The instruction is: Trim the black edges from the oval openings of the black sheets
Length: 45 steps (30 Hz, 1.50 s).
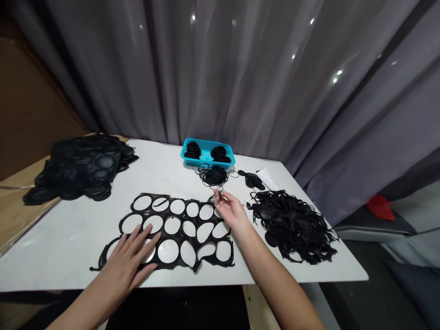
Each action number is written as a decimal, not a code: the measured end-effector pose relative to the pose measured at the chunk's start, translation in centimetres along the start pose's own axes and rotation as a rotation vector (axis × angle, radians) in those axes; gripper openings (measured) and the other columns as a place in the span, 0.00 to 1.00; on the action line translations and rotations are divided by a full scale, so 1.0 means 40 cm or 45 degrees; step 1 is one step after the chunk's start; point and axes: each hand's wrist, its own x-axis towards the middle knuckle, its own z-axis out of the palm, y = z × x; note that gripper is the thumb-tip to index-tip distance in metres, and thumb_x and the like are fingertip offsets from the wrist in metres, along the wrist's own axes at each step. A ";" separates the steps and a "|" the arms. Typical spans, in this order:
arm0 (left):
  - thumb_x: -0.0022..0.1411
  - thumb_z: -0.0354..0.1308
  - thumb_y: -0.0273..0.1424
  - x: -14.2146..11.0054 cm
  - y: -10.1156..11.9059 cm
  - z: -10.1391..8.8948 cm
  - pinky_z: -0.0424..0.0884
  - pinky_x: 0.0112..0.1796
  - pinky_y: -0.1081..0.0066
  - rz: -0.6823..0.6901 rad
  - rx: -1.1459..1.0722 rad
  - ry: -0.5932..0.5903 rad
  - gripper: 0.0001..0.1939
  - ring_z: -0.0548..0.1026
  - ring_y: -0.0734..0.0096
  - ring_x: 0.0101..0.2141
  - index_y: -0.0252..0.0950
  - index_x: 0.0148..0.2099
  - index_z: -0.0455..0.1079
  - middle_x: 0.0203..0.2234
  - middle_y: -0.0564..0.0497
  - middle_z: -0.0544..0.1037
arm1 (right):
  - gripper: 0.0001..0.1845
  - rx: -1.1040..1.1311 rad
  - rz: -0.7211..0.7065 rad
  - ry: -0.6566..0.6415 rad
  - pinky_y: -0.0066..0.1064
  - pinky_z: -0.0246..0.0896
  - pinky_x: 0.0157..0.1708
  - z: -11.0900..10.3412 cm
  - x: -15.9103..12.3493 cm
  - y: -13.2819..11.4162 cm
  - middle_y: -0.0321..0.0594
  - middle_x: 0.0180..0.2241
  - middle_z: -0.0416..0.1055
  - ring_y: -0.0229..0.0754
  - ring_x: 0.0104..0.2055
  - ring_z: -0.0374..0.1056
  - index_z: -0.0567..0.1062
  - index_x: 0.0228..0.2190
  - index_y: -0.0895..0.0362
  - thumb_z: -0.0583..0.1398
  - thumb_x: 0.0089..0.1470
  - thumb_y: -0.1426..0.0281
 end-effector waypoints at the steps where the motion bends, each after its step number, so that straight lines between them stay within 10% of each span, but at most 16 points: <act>1: 0.73 0.48 0.47 -0.018 -0.016 0.006 0.61 0.60 0.41 -0.004 0.036 -0.029 0.29 0.56 0.41 0.68 0.48 0.72 0.56 0.69 0.45 0.61 | 0.08 0.012 -0.028 -0.014 0.21 0.77 0.30 -0.009 -0.007 -0.009 0.44 0.38 0.76 0.34 0.30 0.73 0.72 0.39 0.58 0.58 0.59 0.81; 10: 0.74 0.46 0.42 -0.056 -0.108 -0.034 0.58 0.57 0.28 -0.056 0.028 0.046 0.19 0.53 0.34 0.68 0.51 0.56 0.75 0.63 0.49 0.70 | 0.16 -0.728 -0.222 -0.265 0.24 0.69 0.33 -0.010 -0.116 0.080 0.42 0.37 0.79 0.33 0.30 0.69 0.70 0.25 0.57 0.73 0.46 0.69; 15: 0.74 0.49 0.38 0.074 0.010 -0.037 0.72 0.58 0.57 0.176 -0.248 -0.012 0.20 0.69 0.58 0.62 0.40 0.64 0.66 0.64 0.44 0.68 | 0.16 -1.291 -0.370 -0.327 0.32 0.63 0.37 -0.035 -0.139 0.195 0.39 0.33 0.76 0.40 0.34 0.69 0.68 0.26 0.55 0.68 0.53 0.61; 18: 0.73 0.53 0.36 0.105 0.077 -0.006 0.69 0.60 0.54 0.318 -0.269 -0.107 0.25 0.66 0.54 0.64 0.37 0.68 0.60 0.65 0.41 0.67 | 0.12 -1.598 -0.594 -0.309 0.35 0.62 0.42 -0.047 -0.125 0.196 0.40 0.37 0.77 0.43 0.38 0.70 0.68 0.27 0.54 0.63 0.57 0.64; 30: 0.72 0.55 0.38 0.083 0.085 -0.018 0.69 0.60 0.54 0.247 -0.431 -0.173 0.29 0.69 0.54 0.62 0.36 0.70 0.57 0.63 0.40 0.69 | 0.17 -1.416 -0.270 -0.416 0.32 0.63 0.40 -0.030 -0.132 0.165 0.40 0.36 0.77 0.42 0.37 0.71 0.72 0.30 0.56 0.68 0.51 0.57; 45: 0.73 0.49 0.26 0.101 0.064 -0.010 0.72 0.57 0.60 0.359 -0.502 -0.118 0.10 0.74 0.62 0.55 0.38 0.48 0.72 0.51 0.47 0.78 | 0.06 -1.792 -0.460 -0.406 0.31 0.61 0.38 -0.037 -0.158 0.186 0.37 0.35 0.78 0.42 0.37 0.70 0.74 0.31 0.55 0.63 0.57 0.66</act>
